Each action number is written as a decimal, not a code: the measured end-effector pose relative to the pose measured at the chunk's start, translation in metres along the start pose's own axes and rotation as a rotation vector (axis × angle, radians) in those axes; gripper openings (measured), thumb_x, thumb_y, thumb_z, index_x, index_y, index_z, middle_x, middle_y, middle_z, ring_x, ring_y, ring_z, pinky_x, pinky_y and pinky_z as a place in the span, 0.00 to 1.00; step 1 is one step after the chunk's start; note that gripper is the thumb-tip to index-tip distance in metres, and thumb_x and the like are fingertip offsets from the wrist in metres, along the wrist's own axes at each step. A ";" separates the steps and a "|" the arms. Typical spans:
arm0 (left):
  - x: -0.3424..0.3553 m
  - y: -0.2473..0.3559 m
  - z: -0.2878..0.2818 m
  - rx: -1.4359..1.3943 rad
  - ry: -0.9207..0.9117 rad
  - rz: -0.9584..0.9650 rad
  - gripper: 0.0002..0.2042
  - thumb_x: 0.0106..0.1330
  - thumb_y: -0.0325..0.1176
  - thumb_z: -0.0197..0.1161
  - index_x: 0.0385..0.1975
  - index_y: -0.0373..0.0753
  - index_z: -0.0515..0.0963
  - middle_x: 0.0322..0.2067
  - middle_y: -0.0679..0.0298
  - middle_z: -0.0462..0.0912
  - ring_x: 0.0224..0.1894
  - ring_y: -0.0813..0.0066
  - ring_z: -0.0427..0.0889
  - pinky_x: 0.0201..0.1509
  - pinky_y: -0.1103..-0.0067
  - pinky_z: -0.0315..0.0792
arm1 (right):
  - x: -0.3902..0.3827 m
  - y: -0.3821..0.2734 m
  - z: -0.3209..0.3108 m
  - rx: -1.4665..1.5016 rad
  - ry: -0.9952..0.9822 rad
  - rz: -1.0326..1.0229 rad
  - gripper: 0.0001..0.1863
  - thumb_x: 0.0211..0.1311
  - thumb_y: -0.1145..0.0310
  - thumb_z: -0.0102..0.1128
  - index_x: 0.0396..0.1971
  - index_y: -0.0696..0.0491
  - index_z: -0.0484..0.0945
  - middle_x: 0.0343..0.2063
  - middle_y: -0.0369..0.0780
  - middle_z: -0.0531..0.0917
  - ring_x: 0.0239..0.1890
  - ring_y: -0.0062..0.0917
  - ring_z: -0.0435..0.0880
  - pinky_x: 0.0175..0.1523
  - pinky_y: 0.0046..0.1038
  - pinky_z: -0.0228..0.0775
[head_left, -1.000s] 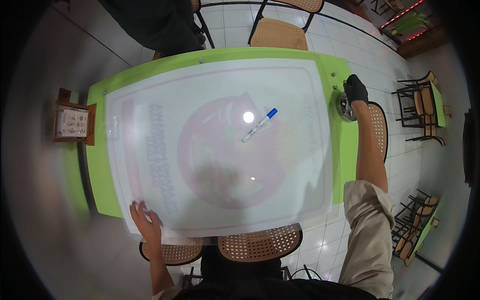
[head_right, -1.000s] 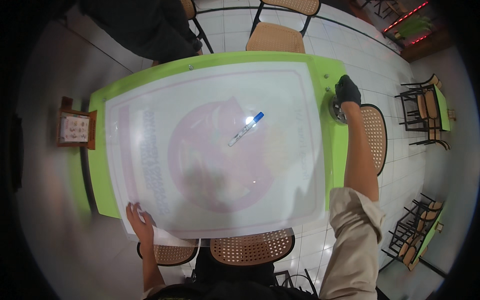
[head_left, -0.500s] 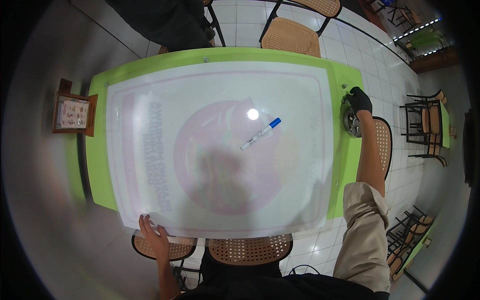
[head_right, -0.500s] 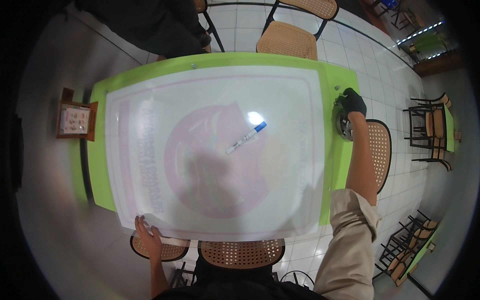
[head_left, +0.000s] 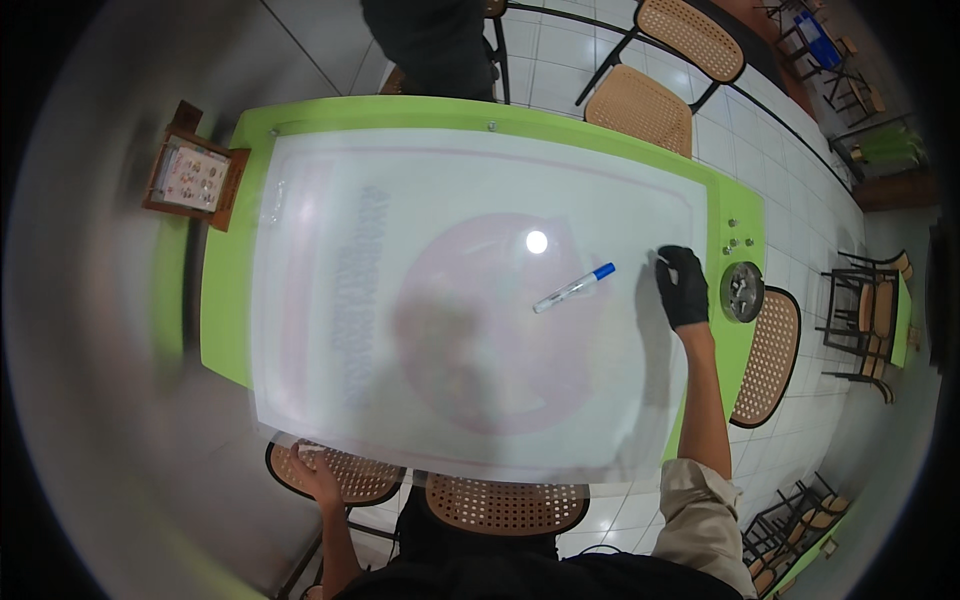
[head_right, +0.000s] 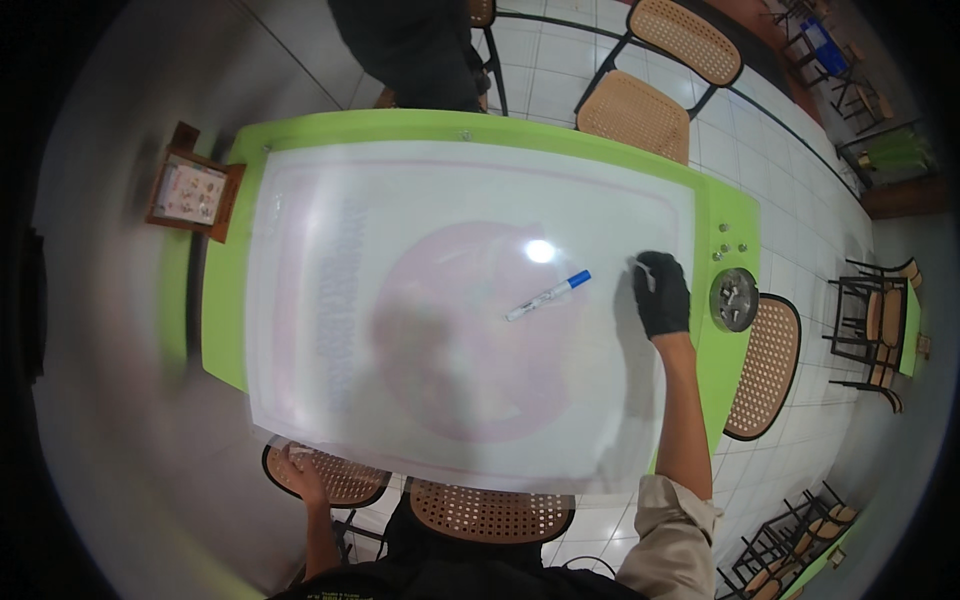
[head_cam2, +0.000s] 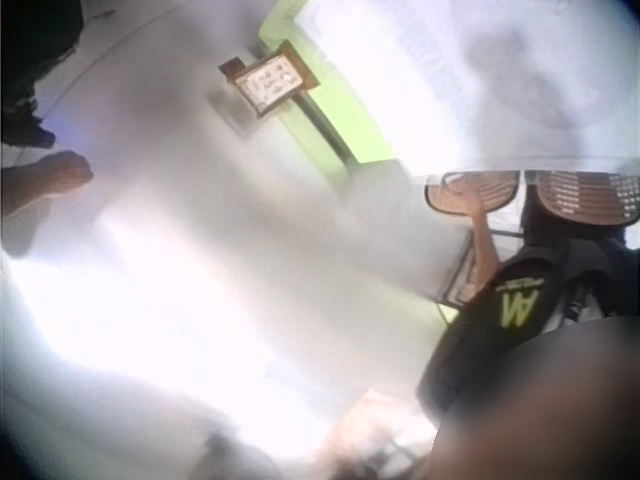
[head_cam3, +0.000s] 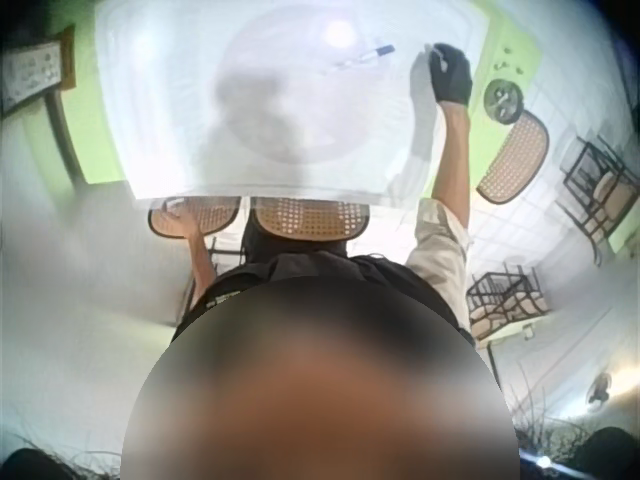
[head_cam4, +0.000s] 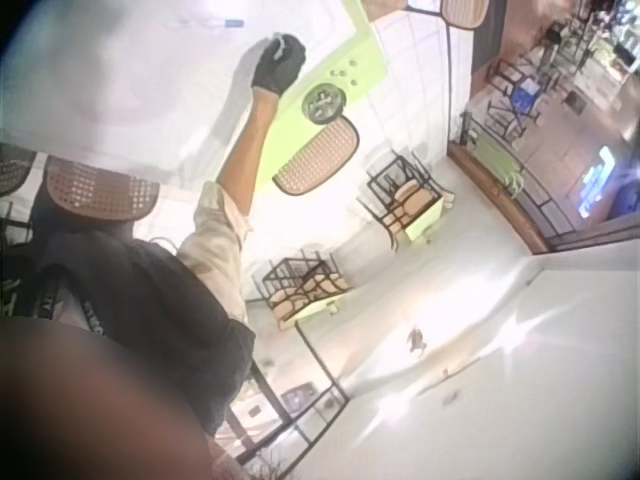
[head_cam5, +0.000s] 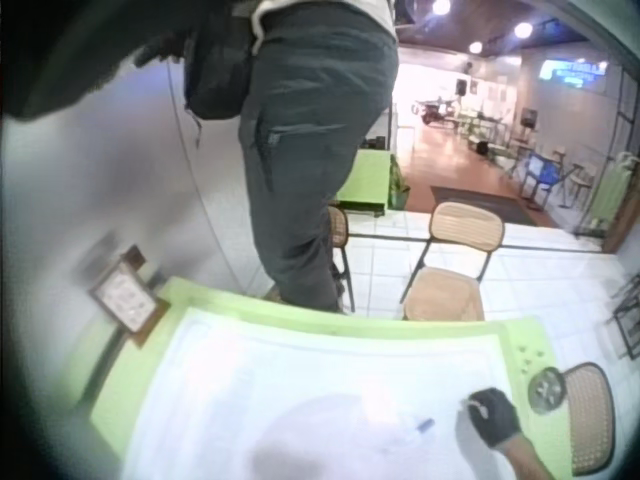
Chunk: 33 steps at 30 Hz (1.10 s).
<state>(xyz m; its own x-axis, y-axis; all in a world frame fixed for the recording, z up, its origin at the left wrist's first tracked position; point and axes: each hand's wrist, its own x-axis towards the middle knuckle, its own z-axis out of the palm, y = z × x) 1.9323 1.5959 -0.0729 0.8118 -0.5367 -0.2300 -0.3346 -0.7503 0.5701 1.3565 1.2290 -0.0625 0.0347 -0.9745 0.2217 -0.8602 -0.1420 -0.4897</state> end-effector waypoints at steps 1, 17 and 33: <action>-0.002 0.002 -0.002 -0.120 0.008 -0.102 0.26 0.64 0.29 0.54 0.63 0.34 0.59 0.65 0.48 0.56 0.67 0.51 0.58 0.69 0.63 0.54 | 0.015 -0.017 0.011 0.016 -0.013 -0.079 0.09 0.59 0.71 0.60 0.39 0.53 0.77 0.37 0.43 0.80 0.42 0.40 0.78 0.48 0.36 0.71; 0.086 0.108 0.007 0.090 -0.025 0.387 0.18 0.63 0.22 0.54 0.53 0.35 0.71 0.67 0.50 0.56 0.68 0.51 0.57 0.67 0.64 0.59 | 0.270 -0.182 0.144 -0.352 -0.671 -0.084 0.33 0.65 0.38 0.41 0.48 0.52 0.79 0.51 0.47 0.80 0.54 0.43 0.77 0.58 0.38 0.68; 0.122 0.119 0.054 0.396 -0.099 0.619 0.22 0.70 0.40 0.43 0.62 0.37 0.62 0.69 0.46 0.51 0.73 0.43 0.43 0.71 0.48 0.37 | 0.298 -0.181 0.153 -0.132 -0.931 0.391 0.26 0.63 0.45 0.55 0.48 0.52 0.82 0.47 0.40 0.83 0.43 0.21 0.79 0.54 0.27 0.67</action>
<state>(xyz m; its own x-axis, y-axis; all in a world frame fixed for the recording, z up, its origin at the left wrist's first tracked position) 1.9657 1.4206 -0.0761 0.3776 -0.9251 -0.0392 -0.8799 -0.3717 0.2961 1.6006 0.9378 -0.0369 0.0725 -0.7047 -0.7058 -0.9435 0.1810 -0.2776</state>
